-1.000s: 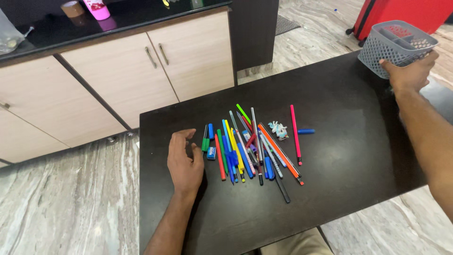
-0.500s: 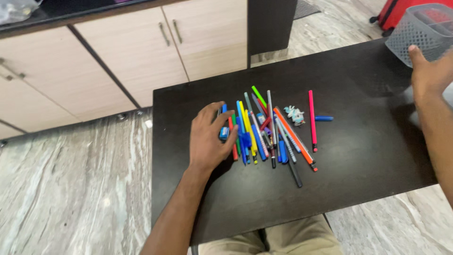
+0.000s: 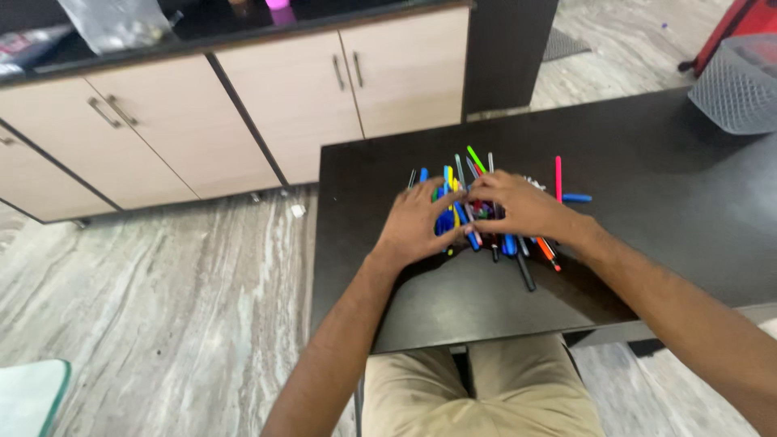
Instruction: The person gathers scattered pens, pencils, and markers on a black desk, then empties a mesh pen holder to consolidate the items. They open a drawer and transfer the stationery into it, arranging the contents by hand.
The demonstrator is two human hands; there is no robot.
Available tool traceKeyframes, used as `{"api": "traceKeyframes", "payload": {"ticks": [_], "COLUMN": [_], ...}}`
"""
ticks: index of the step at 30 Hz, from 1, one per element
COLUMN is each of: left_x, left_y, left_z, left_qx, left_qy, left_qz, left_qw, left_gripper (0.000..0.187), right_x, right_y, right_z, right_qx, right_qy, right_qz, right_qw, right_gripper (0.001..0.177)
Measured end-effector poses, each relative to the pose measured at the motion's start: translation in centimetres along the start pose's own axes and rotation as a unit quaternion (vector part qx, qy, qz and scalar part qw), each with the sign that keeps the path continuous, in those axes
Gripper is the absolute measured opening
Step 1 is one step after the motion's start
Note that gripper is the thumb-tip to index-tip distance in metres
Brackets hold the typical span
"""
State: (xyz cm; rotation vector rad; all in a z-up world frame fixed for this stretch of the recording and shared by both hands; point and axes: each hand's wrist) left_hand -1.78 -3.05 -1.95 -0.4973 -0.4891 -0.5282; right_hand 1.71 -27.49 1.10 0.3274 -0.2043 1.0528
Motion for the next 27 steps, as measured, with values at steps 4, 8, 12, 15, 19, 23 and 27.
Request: {"api": "traceKeyframes", "payload": {"ticks": [4,8,12,15,19,23,27], "left_x": [0.2,0.1,0.0,0.1,0.1,0.2,0.3], "left_y": [1.6,2.1,2.1,1.9,2.1,2.4,1.7], "left_z": [-0.2,0.0,0.7,0.7,0.0,-0.5,-0.4], "left_qx": [0.026,0.027,0.032,0.046,0.043,0.050,0.055], "left_qy": [0.044,0.057,0.062,0.063,0.051,0.037,0.092], "left_qz": [0.039,0.079,0.071,0.045,0.075,0.081,0.075], "left_qw": [0.998,0.995,0.995,0.996,0.995,0.995,0.991], "left_gripper": [0.057,0.052,0.054,0.055,0.050,0.048,0.062], "right_x": [0.5,0.2,-0.7,-1.8,-3.0,-3.1,-2.6], "right_y": [-0.9,-1.5,-1.8,-2.4,-4.3,-4.0,-2.3], "right_z": [-0.5,-1.4,-1.0,-1.3,-0.6,0.1,0.3], "right_qx": [0.035,0.027,-0.010,-0.002,-0.006,0.012,0.012], "right_qy": [0.016,0.026,0.056,0.032,-0.069,-0.037,-0.003], "right_qz": [0.023,0.043,0.051,0.037,0.009,-0.028,0.013], "right_qw": [0.999,0.998,0.997,0.999,0.998,0.999,1.000], "right_gripper": [0.058,0.061,0.066,0.071,0.054,0.042,0.050]}}
Point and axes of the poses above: each hand's wrist, its own x-axis towards the middle knuckle, its own z-axis out of the back of the hand, y = z × x, and after that the axes turned 10 degrees about z, right-handed
